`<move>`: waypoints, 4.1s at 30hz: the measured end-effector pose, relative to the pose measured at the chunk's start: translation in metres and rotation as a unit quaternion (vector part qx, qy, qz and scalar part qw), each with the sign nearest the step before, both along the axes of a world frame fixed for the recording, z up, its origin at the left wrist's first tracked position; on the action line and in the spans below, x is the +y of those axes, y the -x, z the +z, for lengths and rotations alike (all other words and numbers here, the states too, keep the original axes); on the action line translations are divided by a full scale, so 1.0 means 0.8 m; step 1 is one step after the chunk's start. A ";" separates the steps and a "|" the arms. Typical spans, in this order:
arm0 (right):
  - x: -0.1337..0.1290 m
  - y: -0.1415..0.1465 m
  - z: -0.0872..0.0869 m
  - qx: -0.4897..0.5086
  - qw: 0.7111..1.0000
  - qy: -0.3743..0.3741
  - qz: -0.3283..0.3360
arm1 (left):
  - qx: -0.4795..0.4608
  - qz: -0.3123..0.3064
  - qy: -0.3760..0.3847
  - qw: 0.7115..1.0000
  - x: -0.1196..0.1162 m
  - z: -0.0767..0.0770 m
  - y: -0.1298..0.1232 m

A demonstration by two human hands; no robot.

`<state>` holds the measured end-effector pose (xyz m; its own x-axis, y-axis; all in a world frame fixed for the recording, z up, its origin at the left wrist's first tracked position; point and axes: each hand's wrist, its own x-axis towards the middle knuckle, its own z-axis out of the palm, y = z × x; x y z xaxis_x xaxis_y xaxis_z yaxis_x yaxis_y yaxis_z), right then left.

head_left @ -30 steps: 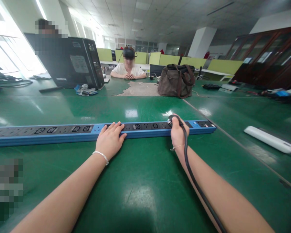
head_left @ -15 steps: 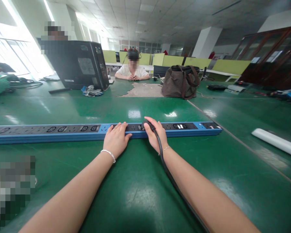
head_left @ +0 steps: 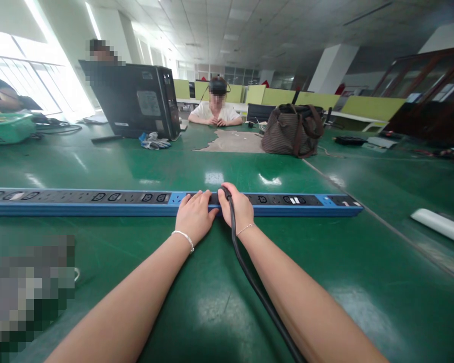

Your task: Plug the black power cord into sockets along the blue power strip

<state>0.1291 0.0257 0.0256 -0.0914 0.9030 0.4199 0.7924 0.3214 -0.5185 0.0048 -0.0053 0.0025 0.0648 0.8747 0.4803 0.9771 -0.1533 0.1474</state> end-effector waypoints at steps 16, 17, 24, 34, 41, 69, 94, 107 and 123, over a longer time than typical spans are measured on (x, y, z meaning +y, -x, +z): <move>0.008 -0.007 -0.003 -0.002 1.000 0.013 0.008 | -0.004 -0.001 0.003 1.000 0.001 0.001 0.001; 0.009 -0.009 -0.003 0.008 1.000 0.010 0.014 | -0.005 0.000 0.003 1.000 0.001 0.001 0.000; 0.004 -0.001 0.000 -0.060 0.998 0.000 -0.008 | -0.013 0.000 0.001 1.000 0.001 0.001 -0.001; -0.001 0.013 0.006 -0.191 0.980 -0.059 0.006 | -0.013 0.005 -0.005 1.000 0.000 0.002 -0.002; -0.003 0.006 -0.004 -0.173 0.982 -0.070 0.019 | -0.011 0.005 -0.002 1.000 0.001 0.003 -0.001; 0.003 -0.059 -0.027 -0.242 0.949 -0.071 0.187 | 0.006 -0.038 -0.020 0.999 -0.003 0.018 -0.003; 0.008 -0.079 -0.026 -0.242 0.958 -0.080 0.129 | 0.004 -0.057 0.022 0.998 0.013 0.022 -0.013; 0.008 -0.079 -0.024 -0.244 0.958 -0.079 0.130 | -0.038 -0.023 0.005 0.999 0.014 0.013 -0.023; 0.007 -0.077 -0.027 -0.236 0.959 -0.097 0.125 | -0.005 -0.051 -0.014 0.999 0.016 0.007 -0.017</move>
